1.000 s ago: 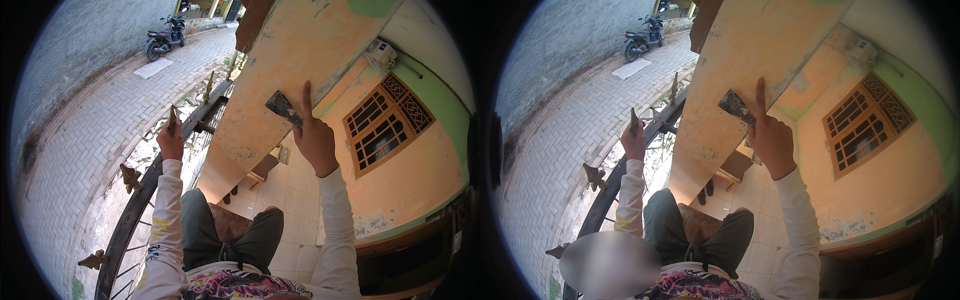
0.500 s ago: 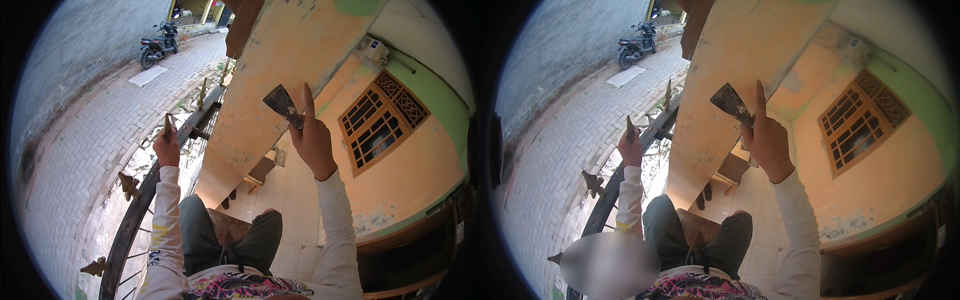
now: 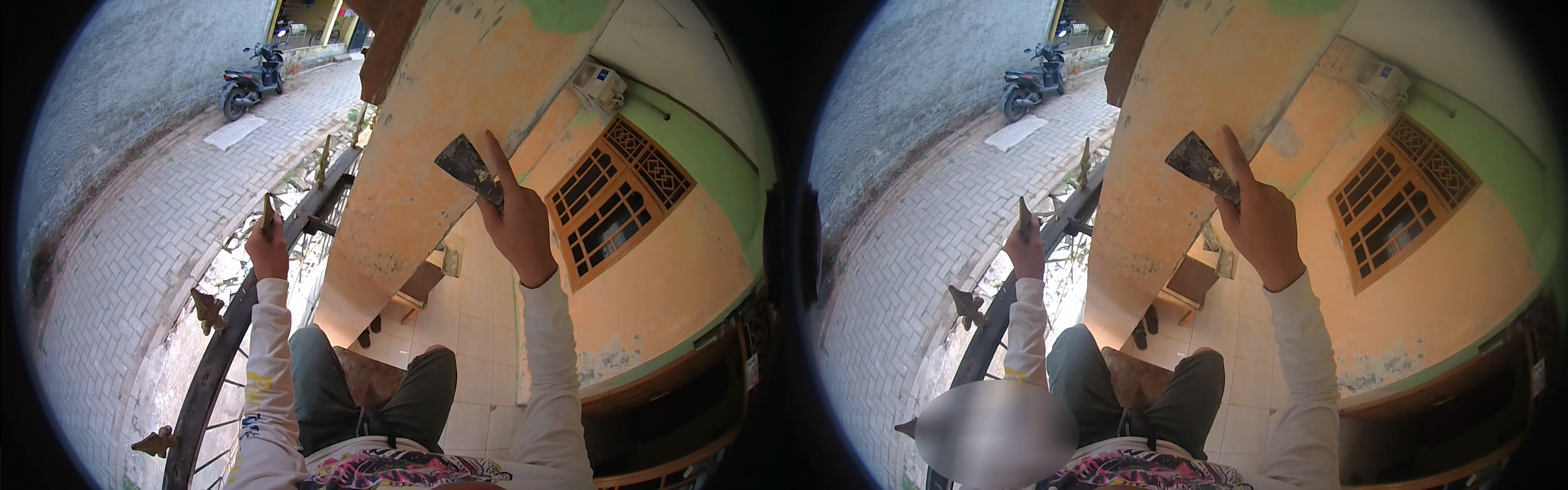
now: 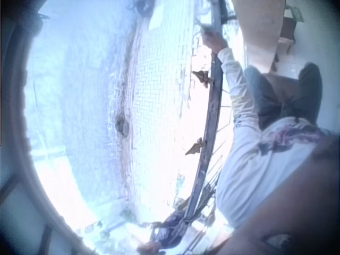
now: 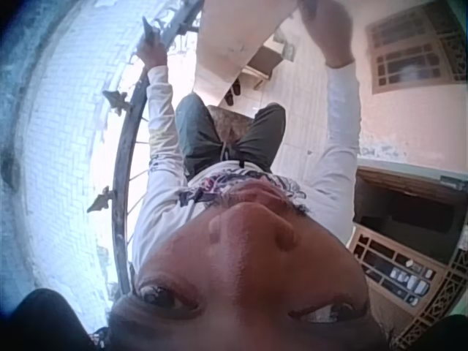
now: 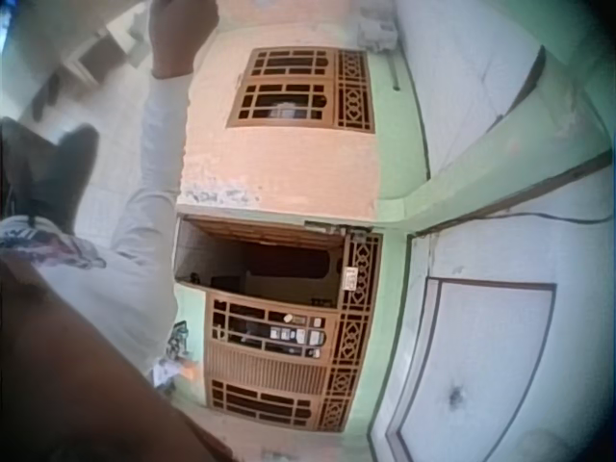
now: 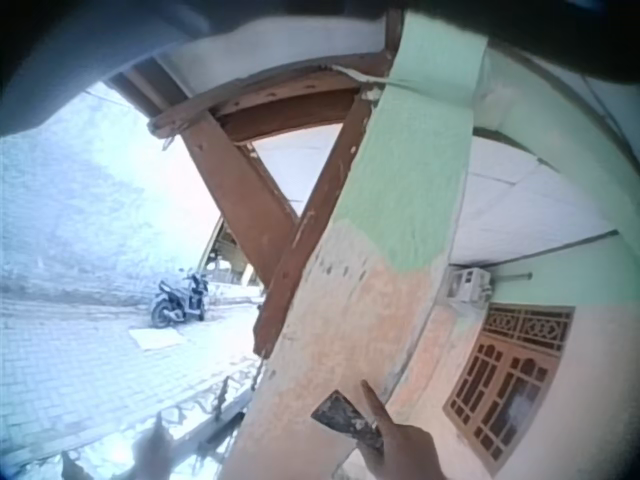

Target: The person scrapes a vertical wall surface with a hand scraper, removing loose paint or plaster. The person holds the wall with the left hand and uses the scraper with the right hand to work along the surface.

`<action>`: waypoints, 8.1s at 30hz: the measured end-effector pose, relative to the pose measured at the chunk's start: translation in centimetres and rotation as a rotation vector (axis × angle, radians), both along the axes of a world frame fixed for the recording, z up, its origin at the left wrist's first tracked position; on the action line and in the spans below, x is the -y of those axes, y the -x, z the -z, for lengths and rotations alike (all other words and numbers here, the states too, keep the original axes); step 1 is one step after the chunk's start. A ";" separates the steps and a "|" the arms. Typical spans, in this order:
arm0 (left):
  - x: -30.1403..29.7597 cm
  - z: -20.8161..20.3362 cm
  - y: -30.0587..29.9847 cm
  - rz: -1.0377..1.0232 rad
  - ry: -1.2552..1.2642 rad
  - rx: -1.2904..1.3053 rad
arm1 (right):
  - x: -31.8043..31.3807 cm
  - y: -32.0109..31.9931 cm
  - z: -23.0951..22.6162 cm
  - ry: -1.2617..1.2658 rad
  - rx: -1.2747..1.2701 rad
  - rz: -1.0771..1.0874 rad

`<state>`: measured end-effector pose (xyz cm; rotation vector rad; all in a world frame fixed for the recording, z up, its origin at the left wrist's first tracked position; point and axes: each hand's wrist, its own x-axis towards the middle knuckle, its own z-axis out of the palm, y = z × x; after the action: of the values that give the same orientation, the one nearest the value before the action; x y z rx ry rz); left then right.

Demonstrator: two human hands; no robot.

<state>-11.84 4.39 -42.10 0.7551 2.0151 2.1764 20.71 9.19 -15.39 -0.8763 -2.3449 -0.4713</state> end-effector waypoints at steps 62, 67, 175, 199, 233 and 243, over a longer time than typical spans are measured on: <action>0.6 -1.7 -1.1 -0.014 -0.016 -0.059 | -1.7 -3.3 -2.6 -0.001 0.040 -0.135; 0.6 -0.9 -0.4 0.010 0.014 0.001 | -0.7 -2.4 -4.0 0.296 -0.392 -0.286; 1.0 -2.0 -1.2 -0.028 -0.073 -0.085 | -2.6 -0.1 -2.4 0.015 0.636 0.000; 1.0 -2.2 -1.1 -0.016 0.048 -0.027 | -1.1 -2.4 -2.6 -0.029 -0.226 -0.216; 0.8 -1.3 -0.6 -0.032 -0.019 -0.113 | -0.1 6.3 -8.2 1.393 -1.194 -0.951; 0.4 -0.9 -0.6 0.000 -0.070 -0.076 | -0.1 6.5 -8.7 1.361 -1.264 -0.934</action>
<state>-11.24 4.04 -41.16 0.8585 1.9822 2.2620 14.22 9.28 -6.66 -0.2031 -1.2610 1.6815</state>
